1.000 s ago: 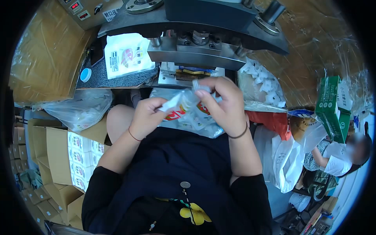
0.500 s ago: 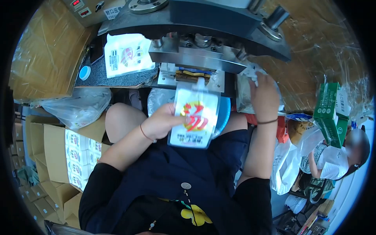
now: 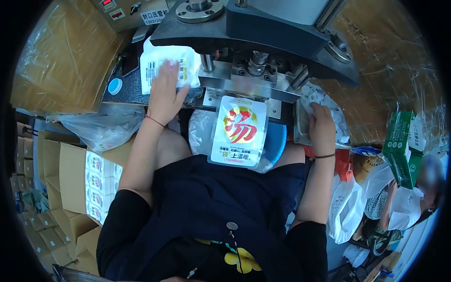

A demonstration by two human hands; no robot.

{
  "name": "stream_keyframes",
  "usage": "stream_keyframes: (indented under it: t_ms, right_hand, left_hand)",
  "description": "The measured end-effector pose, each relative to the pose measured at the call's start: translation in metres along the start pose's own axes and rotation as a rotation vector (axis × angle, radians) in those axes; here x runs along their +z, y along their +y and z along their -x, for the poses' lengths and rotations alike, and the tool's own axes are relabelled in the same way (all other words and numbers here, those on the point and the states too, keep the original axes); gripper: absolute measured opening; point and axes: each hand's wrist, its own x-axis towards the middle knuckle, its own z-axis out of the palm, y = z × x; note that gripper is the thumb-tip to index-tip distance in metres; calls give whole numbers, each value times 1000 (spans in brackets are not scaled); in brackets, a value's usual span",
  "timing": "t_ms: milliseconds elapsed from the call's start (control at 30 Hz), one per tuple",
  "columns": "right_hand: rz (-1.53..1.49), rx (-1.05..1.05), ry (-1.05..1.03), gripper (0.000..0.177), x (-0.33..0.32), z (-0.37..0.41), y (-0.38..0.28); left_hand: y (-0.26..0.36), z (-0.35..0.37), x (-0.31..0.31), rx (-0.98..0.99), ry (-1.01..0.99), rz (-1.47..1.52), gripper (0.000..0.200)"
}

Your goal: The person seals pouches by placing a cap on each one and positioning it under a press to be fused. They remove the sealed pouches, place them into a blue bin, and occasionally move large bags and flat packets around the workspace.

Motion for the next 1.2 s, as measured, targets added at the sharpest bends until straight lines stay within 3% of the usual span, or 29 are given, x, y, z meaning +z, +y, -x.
stream_keyframes:
  t_ms: [33, 133, 233, 267, 367, 433, 467, 567, 633, 767, 967, 1067, 1200]
  right_hand:
    - [-21, 1, -27, 23, -1, -1, 0]
    - [9, 131, -154, 24, -8, -7, -10]
    - [-29, 79, 12, 28, -4, -4, -9]
    - [-39, 33, 40, 28, -7, -6, -10]
    - [-87, -13, 146, 27, -23, -3, -22]
    - [-163, 46, 255, 27, -25, -1, -33]
    - [-256, 286, 166, 29, -26, 3, -42]
    - [-903, 167, -110, 23, -12, 7, -78]
    - [-918, 73, -252, 17, -26, -1, -110]
    - [-863, -112, -128, 11, -25, -16, -142]
    - [-687, -147, -361, 18, -41, -15, -115]
    - [-740, -109, -408, 20, -48, -11, -106]
    - [-810, -46, -408, 19, -47, -5, -102]
  left_hand:
    - [-4, 6, 1, 55, -143, -194, 59]
    - [10, 35, -19, 194, -230, -17, 52]
    - [-1, 65, -16, -132, -122, 345, 44]
    - [-4, 69, -10, -259, 12, 495, 33]
    - [27, 64, -34, -669, -154, 1303, 26]
    - [42, 64, -39, -649, -320, 1273, 24]
    - [48, 67, -35, -613, -380, 1211, 25]
    - [73, 65, -29, -472, -514, 1058, 26]
    - [93, 60, -30, -409, -568, 1050, 27]
    - [119, 67, -24, -474, -688, 1297, 29]
    - [142, 67, -32, -647, -1019, 1741, 37]
    - [149, 69, -27, -712, -1060, 1896, 38]
    - [150, 72, -21, -716, -1118, 1867, 36]
